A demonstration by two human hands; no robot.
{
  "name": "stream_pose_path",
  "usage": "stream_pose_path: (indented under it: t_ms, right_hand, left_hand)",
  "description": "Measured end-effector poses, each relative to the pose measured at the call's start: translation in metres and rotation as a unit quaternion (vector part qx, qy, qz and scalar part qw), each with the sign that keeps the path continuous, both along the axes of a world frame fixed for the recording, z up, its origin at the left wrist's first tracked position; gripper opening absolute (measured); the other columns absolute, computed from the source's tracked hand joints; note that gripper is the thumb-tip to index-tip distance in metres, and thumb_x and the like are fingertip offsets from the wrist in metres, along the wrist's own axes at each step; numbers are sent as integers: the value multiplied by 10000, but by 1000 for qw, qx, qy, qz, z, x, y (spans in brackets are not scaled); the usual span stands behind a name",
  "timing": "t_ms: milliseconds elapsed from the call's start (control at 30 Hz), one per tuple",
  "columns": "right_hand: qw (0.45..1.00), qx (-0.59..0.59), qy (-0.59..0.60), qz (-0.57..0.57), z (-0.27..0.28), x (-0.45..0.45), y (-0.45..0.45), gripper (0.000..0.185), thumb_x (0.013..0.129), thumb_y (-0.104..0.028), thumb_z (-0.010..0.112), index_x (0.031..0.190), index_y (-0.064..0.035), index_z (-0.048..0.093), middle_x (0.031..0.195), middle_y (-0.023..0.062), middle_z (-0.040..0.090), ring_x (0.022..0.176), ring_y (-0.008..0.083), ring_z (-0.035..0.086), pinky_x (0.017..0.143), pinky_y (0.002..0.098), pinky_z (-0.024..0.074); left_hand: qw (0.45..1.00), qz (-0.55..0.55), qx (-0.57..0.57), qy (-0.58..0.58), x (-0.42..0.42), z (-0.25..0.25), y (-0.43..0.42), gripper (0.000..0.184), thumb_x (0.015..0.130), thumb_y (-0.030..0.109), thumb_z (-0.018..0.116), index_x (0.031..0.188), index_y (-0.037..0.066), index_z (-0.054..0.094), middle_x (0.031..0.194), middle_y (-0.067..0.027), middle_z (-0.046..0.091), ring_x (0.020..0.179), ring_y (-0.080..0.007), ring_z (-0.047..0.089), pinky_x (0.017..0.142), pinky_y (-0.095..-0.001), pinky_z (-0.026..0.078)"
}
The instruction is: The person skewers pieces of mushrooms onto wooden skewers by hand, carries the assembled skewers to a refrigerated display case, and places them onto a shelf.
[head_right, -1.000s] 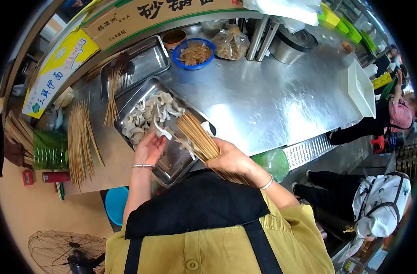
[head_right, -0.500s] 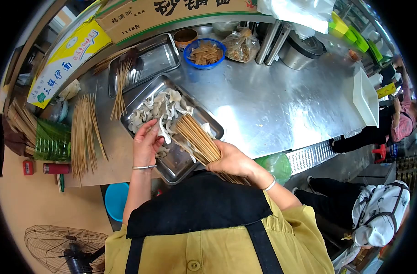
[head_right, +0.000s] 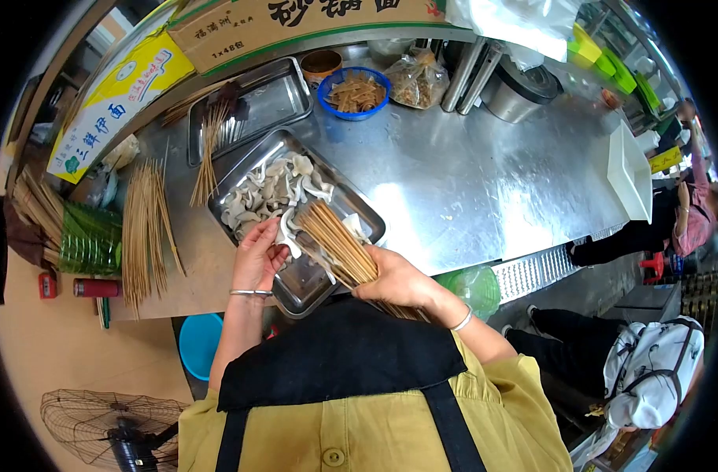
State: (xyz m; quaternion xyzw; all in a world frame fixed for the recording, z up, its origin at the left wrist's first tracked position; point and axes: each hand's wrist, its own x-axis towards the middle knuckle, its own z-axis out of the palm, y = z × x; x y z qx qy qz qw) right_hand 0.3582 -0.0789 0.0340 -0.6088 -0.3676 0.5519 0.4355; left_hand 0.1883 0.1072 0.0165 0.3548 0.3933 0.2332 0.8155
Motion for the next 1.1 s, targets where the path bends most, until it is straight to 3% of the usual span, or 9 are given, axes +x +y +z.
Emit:
stream_pose_path:
  t_ms: [300, 533, 667, 733, 767, 833, 867, 933, 1100]
  right_hand:
    - [991, -21, -130, 4, 17, -4, 2, 532, 666, -92, 701, 1129, 53, 480, 955, 122, 594, 895, 168, 555, 816, 283, 446]
    - [991, -55, -120, -25, 16, -2, 6, 505, 678, -93, 700, 1112, 52, 488, 941, 116, 591, 875, 178, 559, 800, 293, 448]
    - [999, -34, -1, -42, 3, 5, -7, 511, 710, -58, 661, 1165, 69, 467, 965, 105, 590, 850, 146, 556, 765, 264, 457]
    - [984, -40, 163, -64, 1, 9, -14, 518, 714, -30, 635, 1189, 62, 449, 947, 94, 584, 828, 127, 549, 741, 251, 462]
    - [983, -43, 157, -81, 1, 8, -15, 489, 713, -8, 614, 1174, 45, 460, 927, 86, 580, 811, 118, 550, 715, 245, 466]
    - [979, -66, 165, -95, -1, 8, -16, 465, 714, -7, 608, 1155, 42, 470, 924, 80, 580, 804, 121, 556, 710, 249, 468]
    - [975, -87, 173, -109, -3, 8, -17, 441, 714, -6, 602, 1135, 38, 480, 921, 74, 580, 796, 125, 562, 705, 252, 470]
    - [977, -75, 162, -118, -7, 12, -19, 426, 713, -6, 601, 1121, 34, 486, 916, 70, 581, 784, 125, 565, 701, 251, 470]
    - [972, -42, 194, -126, -3, 20, -19, 425, 710, -21, 608, 1115, 37, 493, 919, 62, 583, 784, 116, 562, 710, 241, 466]
  left_hand:
    - [997, -4, 7, 71, 11, 4, -25, 172, 815, 167, 668, 951, 86, 600, 798, 18, 590, 677, -71, 560, 584, -191, 478]
    - [994, -5, 16, 105, 27, -23, -37, 238, 831, 214, 655, 1005, 75, 574, 763, 10, 567, 676, -89, 566, 613, -222, 497]
    - [994, 0, -52, 101, 13, -22, -32, 257, 848, 248, 631, 1025, 73, 568, 789, -12, 582, 689, -111, 577, 617, -227, 495]
    - [988, 62, 59, 130, -9, -50, -5, 262, 859, 268, 605, 1035, 76, 572, 818, -36, 604, 695, -134, 592, 623, -228, 492]
    - [988, 62, 58, 132, -19, -67, 9, 262, 859, 268, 605, 1035, 76, 572, 818, -36, 604, 695, -134, 592, 623, -228, 492]
    - [930, 0, 269, 251, -29, -88, 30, 232, 837, 240, 607, 946, 37, 629, 760, -91, 632, 681, -188, 619, 612, -272, 490]
    - [930, -1, 269, 252, -28, -91, 32, 232, 837, 240, 607, 946, 37, 629, 760, -91, 632, 681, -188, 619, 612, -272, 490]
    - [780, -96, 516, 341, -18, -85, 29, 216, 801, 222, 619, 878, 23, 650, 707, -131, 632, 654, -239, 618, 620, -336, 484]
    - [706, -111, 549, 434, 20, -75, 27, 280, 778, 311, 637, 742, 37, 590, 747, -141, 641, 678, -312, 623, 631, -404, 479]
